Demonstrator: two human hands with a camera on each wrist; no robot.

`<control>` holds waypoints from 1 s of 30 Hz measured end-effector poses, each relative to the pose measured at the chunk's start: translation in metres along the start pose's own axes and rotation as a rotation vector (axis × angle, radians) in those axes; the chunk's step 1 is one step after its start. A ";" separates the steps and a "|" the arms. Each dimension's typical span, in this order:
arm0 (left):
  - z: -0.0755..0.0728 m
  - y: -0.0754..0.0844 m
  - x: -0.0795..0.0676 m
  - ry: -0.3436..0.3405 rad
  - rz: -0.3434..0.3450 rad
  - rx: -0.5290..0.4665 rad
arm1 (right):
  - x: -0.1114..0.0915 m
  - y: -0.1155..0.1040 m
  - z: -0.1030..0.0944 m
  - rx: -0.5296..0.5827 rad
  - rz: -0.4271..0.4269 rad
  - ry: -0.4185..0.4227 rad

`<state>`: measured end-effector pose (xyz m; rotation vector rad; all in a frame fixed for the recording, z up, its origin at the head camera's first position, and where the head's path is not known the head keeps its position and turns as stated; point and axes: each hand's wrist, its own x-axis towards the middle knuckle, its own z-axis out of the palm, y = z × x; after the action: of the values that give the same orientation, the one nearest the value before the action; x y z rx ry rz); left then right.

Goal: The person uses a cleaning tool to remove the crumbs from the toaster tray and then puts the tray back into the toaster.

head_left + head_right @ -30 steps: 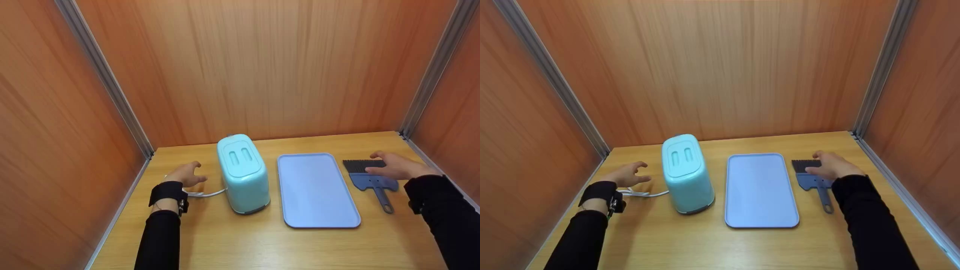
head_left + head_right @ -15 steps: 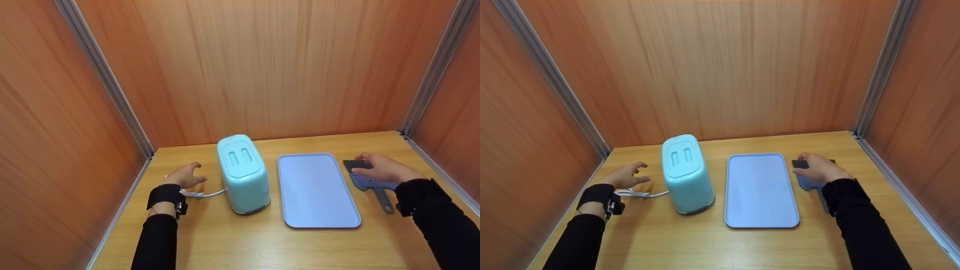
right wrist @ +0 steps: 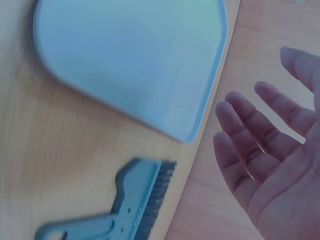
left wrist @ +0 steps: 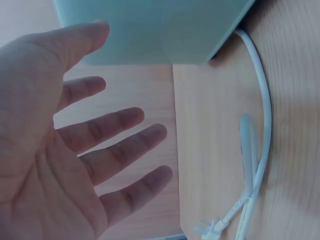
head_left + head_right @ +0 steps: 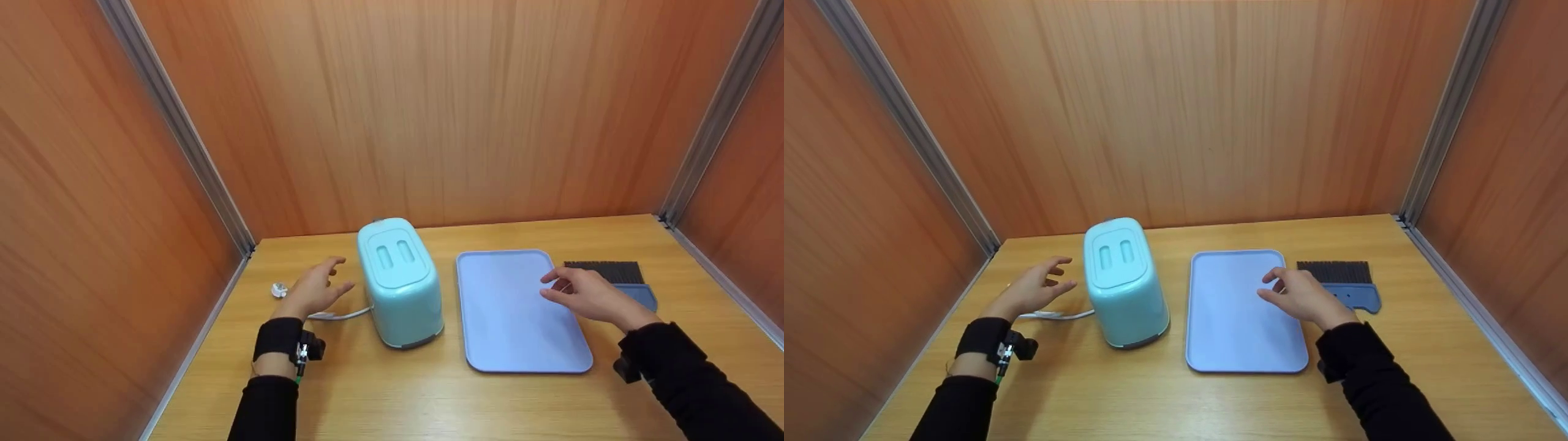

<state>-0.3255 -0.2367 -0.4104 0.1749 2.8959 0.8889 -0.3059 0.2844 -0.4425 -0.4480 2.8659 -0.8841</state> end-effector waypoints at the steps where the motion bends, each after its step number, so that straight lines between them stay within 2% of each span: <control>1: 0.001 0.000 -0.002 0.008 0.001 -0.014 | 0.000 -0.003 0.004 0.011 -0.003 0.002; 7: 0.002 -0.001 -0.020 0.030 -0.009 -0.101 | -0.001 -0.026 0.027 0.081 0.018 -0.008; 13: 0.012 0.004 -0.041 0.060 -0.009 -0.063 | -0.007 -0.050 0.052 0.191 -0.018 -0.016; 20: 0.046 0.023 -0.070 0.154 0.030 0.029 | -0.015 -0.075 0.083 0.361 -0.046 -0.108; 24: 0.066 0.035 -0.079 0.219 0.035 -0.036 | -0.017 -0.086 0.100 0.439 -0.041 -0.152; 30: 0.092 0.047 -0.083 0.284 0.033 -0.165 | -0.022 -0.099 0.130 0.598 0.000 -0.201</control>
<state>-0.2272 -0.1593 -0.4539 0.0885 3.0601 1.2468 -0.2359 0.1440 -0.4935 -0.4303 2.2676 -1.5177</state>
